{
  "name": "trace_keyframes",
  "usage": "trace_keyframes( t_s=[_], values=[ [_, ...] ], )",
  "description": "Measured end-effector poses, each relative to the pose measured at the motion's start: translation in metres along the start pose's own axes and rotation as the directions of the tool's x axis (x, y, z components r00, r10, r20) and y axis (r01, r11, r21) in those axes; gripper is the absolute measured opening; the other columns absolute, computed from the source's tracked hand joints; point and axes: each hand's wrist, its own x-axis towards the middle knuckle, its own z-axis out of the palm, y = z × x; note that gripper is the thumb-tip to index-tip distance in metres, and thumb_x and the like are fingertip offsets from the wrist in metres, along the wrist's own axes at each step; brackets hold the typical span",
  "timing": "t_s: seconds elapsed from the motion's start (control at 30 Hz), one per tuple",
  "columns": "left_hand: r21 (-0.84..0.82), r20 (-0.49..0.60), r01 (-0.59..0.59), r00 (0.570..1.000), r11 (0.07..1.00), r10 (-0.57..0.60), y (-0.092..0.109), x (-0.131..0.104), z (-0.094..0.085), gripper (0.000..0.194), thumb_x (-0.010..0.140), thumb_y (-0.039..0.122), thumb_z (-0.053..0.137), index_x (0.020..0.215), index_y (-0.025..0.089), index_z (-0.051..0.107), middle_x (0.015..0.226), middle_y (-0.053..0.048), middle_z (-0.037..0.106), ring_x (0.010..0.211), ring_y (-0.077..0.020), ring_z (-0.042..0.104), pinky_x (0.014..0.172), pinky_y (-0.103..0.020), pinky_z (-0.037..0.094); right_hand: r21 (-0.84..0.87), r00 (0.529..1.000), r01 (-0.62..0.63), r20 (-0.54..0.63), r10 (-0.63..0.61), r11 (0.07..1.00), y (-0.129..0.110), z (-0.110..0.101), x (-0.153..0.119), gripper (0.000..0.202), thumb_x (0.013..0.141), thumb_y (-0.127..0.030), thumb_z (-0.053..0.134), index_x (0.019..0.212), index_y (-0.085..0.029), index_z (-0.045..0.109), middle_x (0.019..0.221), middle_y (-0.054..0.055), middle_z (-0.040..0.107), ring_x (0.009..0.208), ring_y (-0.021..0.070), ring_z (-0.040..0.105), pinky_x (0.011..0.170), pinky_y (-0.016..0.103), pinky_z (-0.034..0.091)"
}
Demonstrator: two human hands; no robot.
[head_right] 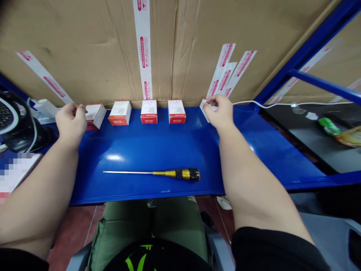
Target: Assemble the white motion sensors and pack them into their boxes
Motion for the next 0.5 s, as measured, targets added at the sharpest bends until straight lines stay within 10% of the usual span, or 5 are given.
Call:
trace_keyframes(
  t_s=[0.23,0.5],
  values=[
    [0.095,0.096,0.01,0.995,0.995,-0.019,-0.013,-0.001,0.009,0.016,0.073,0.022,0.079,0.083,0.025,0.066,0.114,-0.01,0.067,0.139,-0.0464,0.055,0.117,-0.07,0.04,0.085,0.831,0.288,0.472,-0.293,0.954,-0.038,0.029,-0.02,0.051,0.087,-0.041,0.079,0.138,-0.035,0.077,0.158,0.007,0.068,0.149,0.0421,0.059,0.128,0.072,0.043],
    [0.075,0.205,-0.05,0.978,0.996,0.033,-0.033,0.005,0.021,0.035,0.065,0.017,0.082,0.093,0.028,0.063,0.114,-0.011,0.064,0.138,-0.0453,0.057,0.129,-0.071,0.032,0.065,0.847,0.259,0.465,-0.259,0.964,-0.038,0.026,-0.015,0.032,0.094,-0.038,0.072,0.124,-0.031,0.082,0.14,0.011,0.077,0.133,0.039,0.072,0.117,0.066,0.056]
  ],
)
